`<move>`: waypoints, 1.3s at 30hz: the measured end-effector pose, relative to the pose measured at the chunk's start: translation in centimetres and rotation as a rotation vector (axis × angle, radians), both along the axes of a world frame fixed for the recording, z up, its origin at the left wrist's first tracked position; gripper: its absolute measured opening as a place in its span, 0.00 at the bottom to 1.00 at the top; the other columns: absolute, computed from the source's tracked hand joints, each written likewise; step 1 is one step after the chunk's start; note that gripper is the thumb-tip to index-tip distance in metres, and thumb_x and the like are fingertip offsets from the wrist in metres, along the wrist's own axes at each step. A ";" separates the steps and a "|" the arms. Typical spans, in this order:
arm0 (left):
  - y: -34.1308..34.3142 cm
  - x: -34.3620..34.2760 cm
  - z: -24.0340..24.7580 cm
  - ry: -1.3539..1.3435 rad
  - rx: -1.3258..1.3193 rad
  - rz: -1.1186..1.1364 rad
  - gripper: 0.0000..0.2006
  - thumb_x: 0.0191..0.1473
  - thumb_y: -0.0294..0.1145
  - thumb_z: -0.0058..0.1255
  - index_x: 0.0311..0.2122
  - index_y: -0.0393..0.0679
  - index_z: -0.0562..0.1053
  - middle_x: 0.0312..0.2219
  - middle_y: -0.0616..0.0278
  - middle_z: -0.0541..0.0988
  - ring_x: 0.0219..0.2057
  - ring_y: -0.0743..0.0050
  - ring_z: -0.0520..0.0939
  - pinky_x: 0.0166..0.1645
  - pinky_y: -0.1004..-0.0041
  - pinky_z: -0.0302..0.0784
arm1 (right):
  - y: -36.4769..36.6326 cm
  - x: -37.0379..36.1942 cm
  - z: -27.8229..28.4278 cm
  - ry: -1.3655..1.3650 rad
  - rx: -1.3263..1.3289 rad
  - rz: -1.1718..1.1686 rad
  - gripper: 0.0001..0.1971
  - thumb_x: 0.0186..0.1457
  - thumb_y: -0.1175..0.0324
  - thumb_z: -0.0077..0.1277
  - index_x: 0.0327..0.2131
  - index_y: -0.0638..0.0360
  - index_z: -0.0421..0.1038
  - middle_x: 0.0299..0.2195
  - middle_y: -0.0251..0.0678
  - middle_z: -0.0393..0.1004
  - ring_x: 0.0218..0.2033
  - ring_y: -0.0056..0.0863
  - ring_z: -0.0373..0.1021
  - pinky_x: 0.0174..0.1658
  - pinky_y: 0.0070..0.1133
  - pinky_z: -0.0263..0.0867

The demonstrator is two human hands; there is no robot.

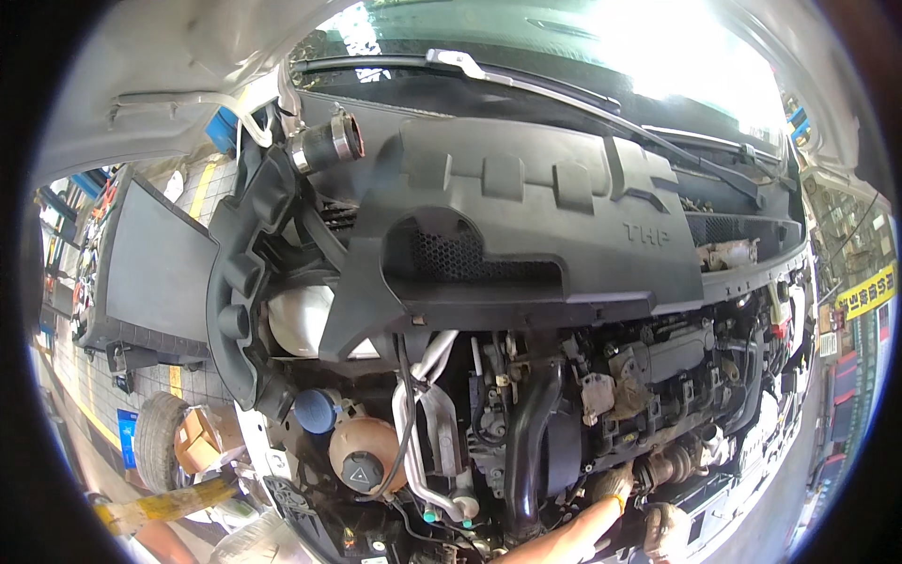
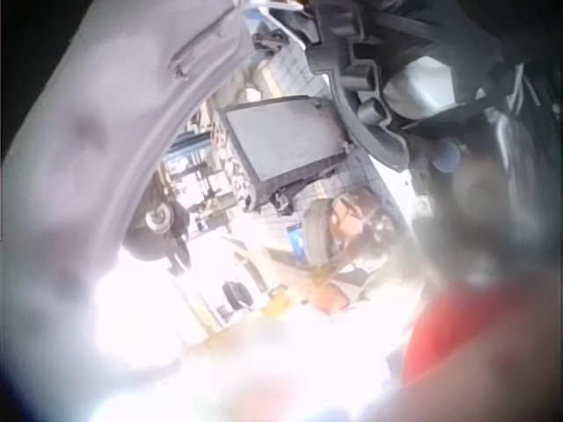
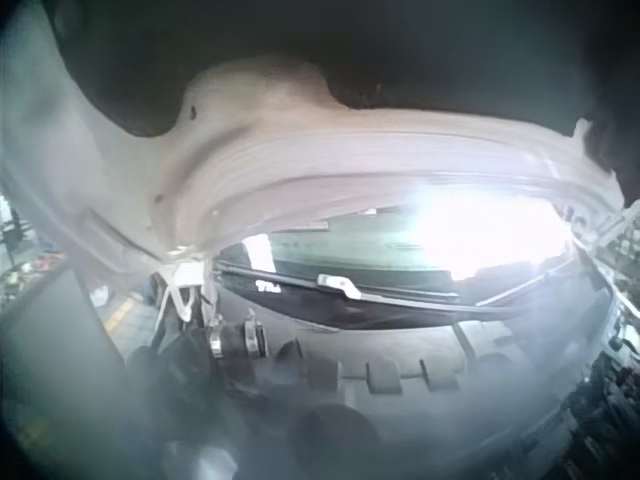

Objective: The person works on a car engine with the hood open, using a wrench to tighten or loosen bolts on engine components. Another person stands nearby observing the process.

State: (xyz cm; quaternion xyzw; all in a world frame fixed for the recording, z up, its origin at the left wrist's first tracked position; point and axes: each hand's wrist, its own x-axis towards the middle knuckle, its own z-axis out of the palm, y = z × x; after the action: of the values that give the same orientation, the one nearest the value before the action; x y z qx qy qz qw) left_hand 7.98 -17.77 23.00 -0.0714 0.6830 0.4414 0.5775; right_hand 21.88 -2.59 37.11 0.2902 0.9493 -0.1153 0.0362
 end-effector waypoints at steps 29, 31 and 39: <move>16.4 -6.1 -3.2 0.560 -0.144 -0.194 0.35 0.65 0.61 0.47 0.60 0.38 0.78 0.64 0.53 0.78 0.64 0.53 0.78 0.69 0.63 0.70 | 1.3 1.8 -1.2 0.234 -0.074 -0.033 0.18 0.70 0.51 0.50 0.44 0.55 0.80 0.31 0.48 0.82 0.36 0.53 0.81 0.41 0.44 0.77; 16.4 -6.6 -3.4 0.588 -0.154 -0.192 0.35 0.65 0.61 0.47 0.60 0.38 0.78 0.64 0.52 0.78 0.64 0.52 0.78 0.69 0.63 0.70 | 1.5 1.7 -1.7 0.319 -0.049 0.026 0.18 0.70 0.52 0.50 0.43 0.58 0.79 0.28 0.49 0.81 0.34 0.53 0.80 0.39 0.44 0.76; 17.3 -5.3 -3.1 0.643 -0.138 -0.236 0.33 0.65 0.59 0.46 0.61 0.39 0.78 0.64 0.51 0.78 0.65 0.51 0.77 0.69 0.62 0.69 | 2.1 2.5 -1.4 0.354 -0.043 0.009 0.20 0.72 0.52 0.48 0.46 0.60 0.79 0.27 0.51 0.81 0.33 0.54 0.80 0.39 0.44 0.75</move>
State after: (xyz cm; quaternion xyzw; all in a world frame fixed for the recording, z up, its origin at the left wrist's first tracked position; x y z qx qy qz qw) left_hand 2.64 -0.49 19.92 0.1119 0.8617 0.3243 0.3739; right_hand 24.39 -0.52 35.74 0.2602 0.9395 -0.1848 -0.1247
